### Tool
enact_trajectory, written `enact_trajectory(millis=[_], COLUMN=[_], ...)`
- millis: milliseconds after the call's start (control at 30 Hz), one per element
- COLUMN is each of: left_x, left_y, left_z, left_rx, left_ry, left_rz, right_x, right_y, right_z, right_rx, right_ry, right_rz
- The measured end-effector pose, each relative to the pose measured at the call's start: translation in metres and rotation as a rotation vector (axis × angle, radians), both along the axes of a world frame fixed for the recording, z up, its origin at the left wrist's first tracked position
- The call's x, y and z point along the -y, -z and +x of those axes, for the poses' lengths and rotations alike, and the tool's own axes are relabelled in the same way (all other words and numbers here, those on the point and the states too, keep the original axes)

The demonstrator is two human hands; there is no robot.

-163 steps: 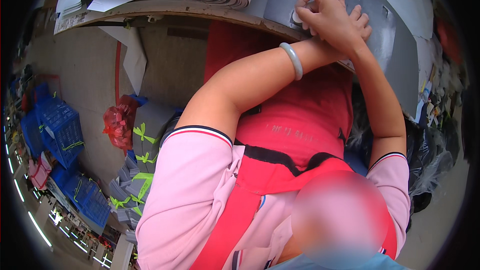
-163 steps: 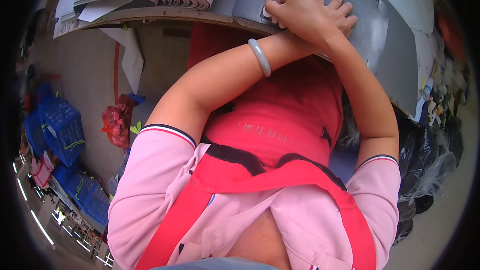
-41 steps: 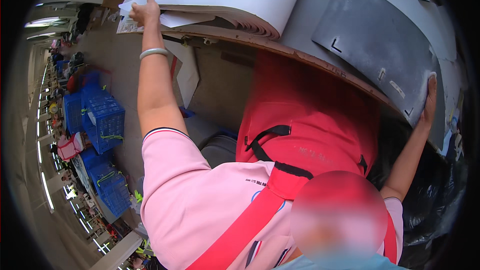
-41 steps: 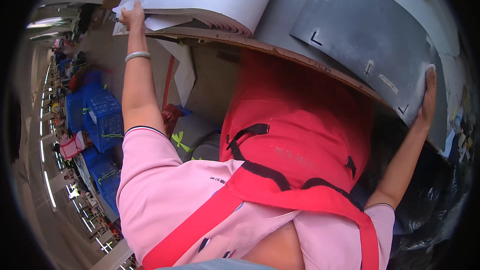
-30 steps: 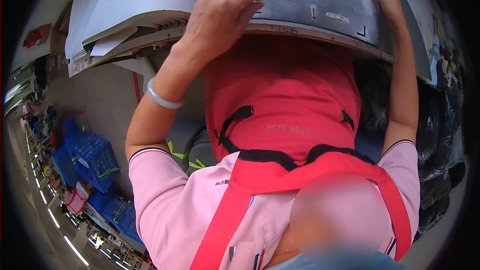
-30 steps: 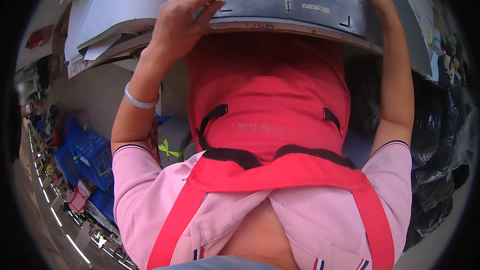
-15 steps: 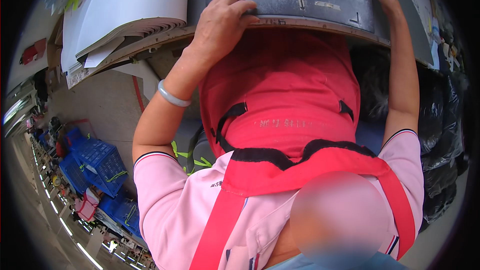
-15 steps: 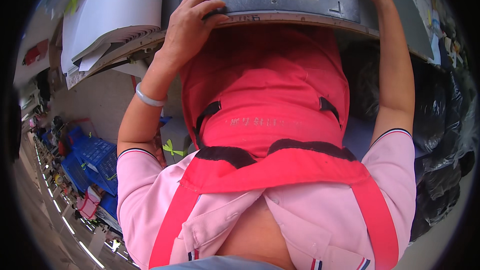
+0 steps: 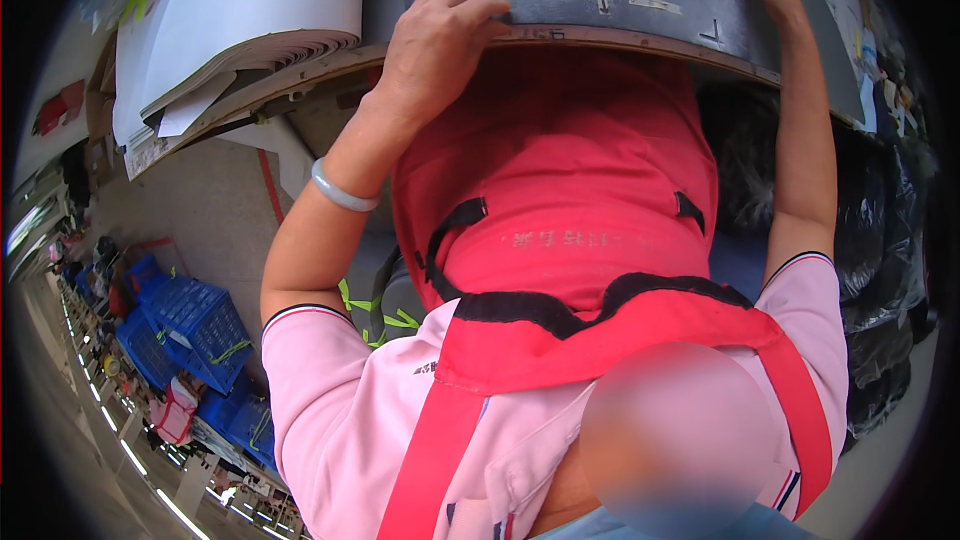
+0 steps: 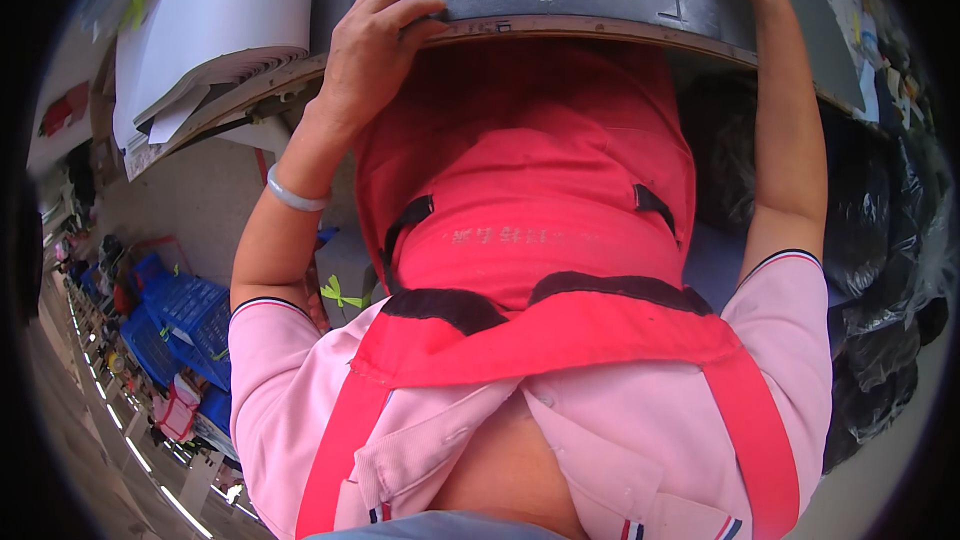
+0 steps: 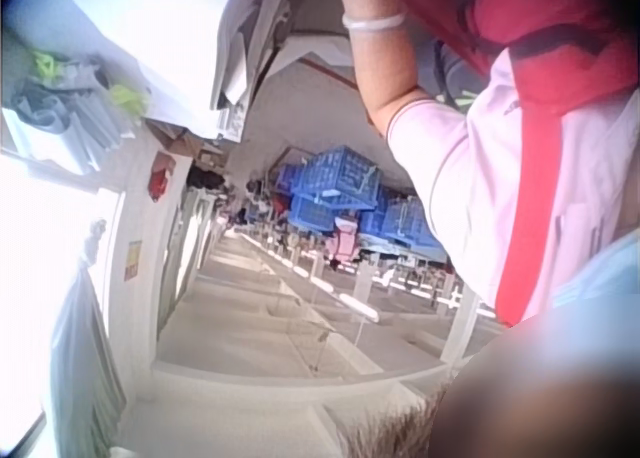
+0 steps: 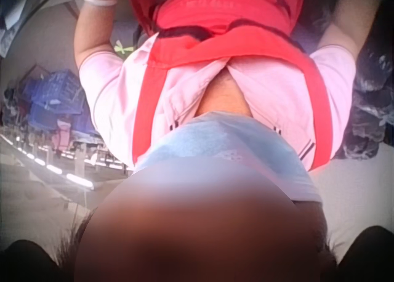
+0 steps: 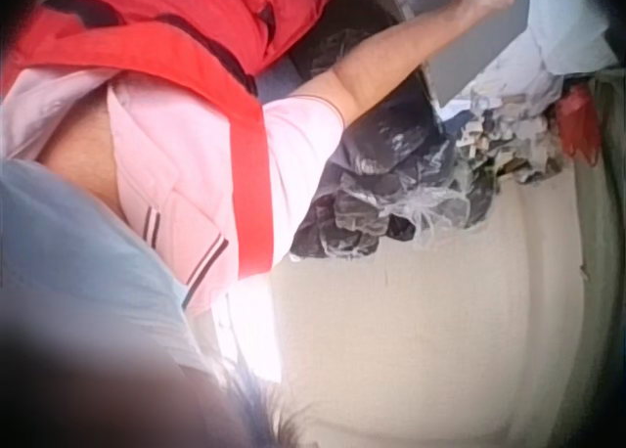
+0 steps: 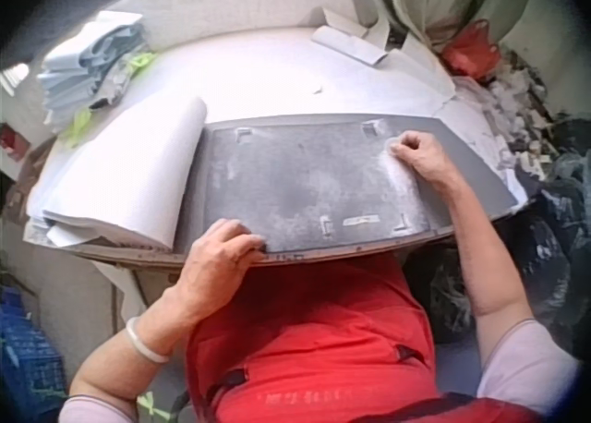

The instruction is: Manually assembling and preparing paper components for a folder or binder.

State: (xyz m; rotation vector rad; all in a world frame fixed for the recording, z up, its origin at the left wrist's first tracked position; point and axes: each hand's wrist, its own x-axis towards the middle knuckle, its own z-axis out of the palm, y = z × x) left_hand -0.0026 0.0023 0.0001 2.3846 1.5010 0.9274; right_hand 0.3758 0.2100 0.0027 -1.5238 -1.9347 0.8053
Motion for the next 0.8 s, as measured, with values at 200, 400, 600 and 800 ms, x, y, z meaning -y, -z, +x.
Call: enact_trajectory(millis=[200,400,600,800], left_x=[0.001,0.002,0.001,0.0], left_y=[-0.003,-0.007,-0.006,-0.005], left_z=[0.0,0.001,0.003,0.001], left_rx=[0.008,0.014,0.004,0.011], left_ry=[-0.014,-0.043,-0.035,-0.027], left_rz=[-0.031,-0.075,-0.075,-0.068], right_x=[0.005,0.008,0.003,0.007], right_y=[0.001,-0.003,0.006,0.002], right_z=[-0.011,-0.019,-0.012,-0.014], right_rx=[-0.004,0.029,0.037,0.06], right_ry=[0.032,0.091,0.081,0.078], right_rz=[0.032,0.017,0.076,0.099])
